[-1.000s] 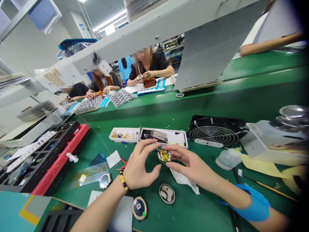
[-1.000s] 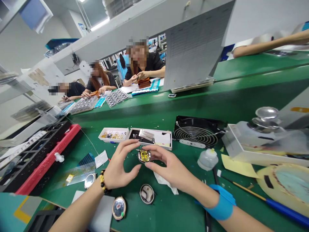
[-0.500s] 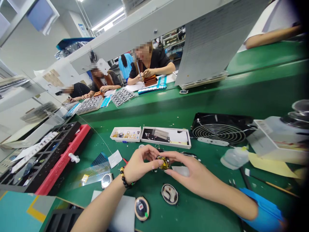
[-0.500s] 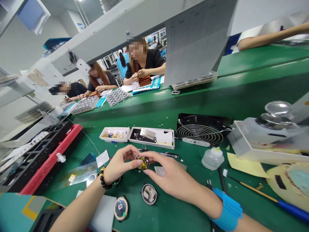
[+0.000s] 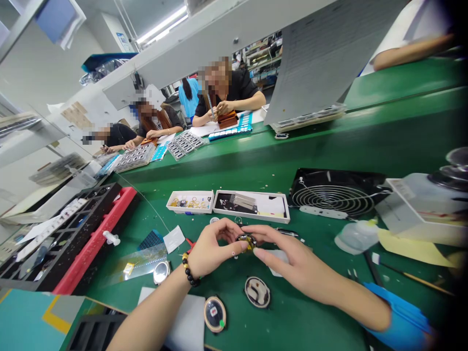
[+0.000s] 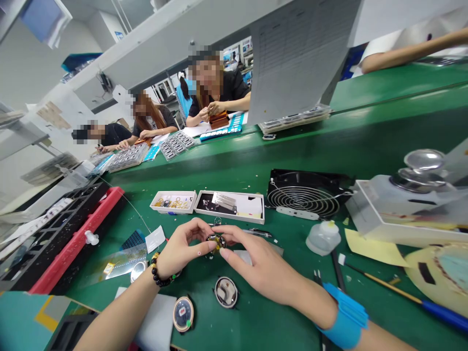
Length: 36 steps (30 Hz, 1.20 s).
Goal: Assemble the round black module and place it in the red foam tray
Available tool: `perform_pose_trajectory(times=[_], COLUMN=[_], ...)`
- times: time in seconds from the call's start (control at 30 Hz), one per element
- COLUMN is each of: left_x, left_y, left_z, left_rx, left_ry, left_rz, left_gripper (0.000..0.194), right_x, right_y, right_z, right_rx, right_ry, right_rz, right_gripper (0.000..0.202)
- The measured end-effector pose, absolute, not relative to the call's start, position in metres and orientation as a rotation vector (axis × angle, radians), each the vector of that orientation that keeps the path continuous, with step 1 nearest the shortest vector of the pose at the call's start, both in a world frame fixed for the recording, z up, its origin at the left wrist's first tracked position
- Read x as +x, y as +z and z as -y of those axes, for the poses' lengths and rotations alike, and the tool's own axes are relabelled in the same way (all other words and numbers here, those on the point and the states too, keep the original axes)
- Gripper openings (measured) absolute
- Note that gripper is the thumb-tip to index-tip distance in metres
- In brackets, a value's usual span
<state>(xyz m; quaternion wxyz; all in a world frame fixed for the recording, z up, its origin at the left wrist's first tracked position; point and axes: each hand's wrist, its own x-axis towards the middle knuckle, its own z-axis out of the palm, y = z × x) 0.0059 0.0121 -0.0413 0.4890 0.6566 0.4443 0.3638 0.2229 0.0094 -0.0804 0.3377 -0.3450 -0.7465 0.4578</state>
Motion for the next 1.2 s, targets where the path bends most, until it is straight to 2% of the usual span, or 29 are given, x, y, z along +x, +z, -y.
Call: perform_pose_trajectory(times=[0.5, 0.7, 1.2], left_x=[0.0093, 0.01, 0.0095], left_y=[-0.0403, -0.0394, -0.0411], left_z=[-0.0064, -0.0061, -0.0061], left_rx=[1.901, 1.973, 1.996], left_ry=[0.943, 0.955, 0.964], left_rz=[-1.145, -1.16, -1.158], left_gripper=[0.011, 0.01, 0.01], right_x=[0.2197, 0.2196, 0.2209], right_y=[-0.0797, -0.0801, -0.0768], right_z=[-0.0114, -0.0124, -0.0108], right_rx=[-0.952, -0.97, -0.971], right_ry=[1.098, 1.007, 0.926], right_rz=[1.945, 1.966, 2.007], right_gripper=[0.036, 0.03, 0.031])
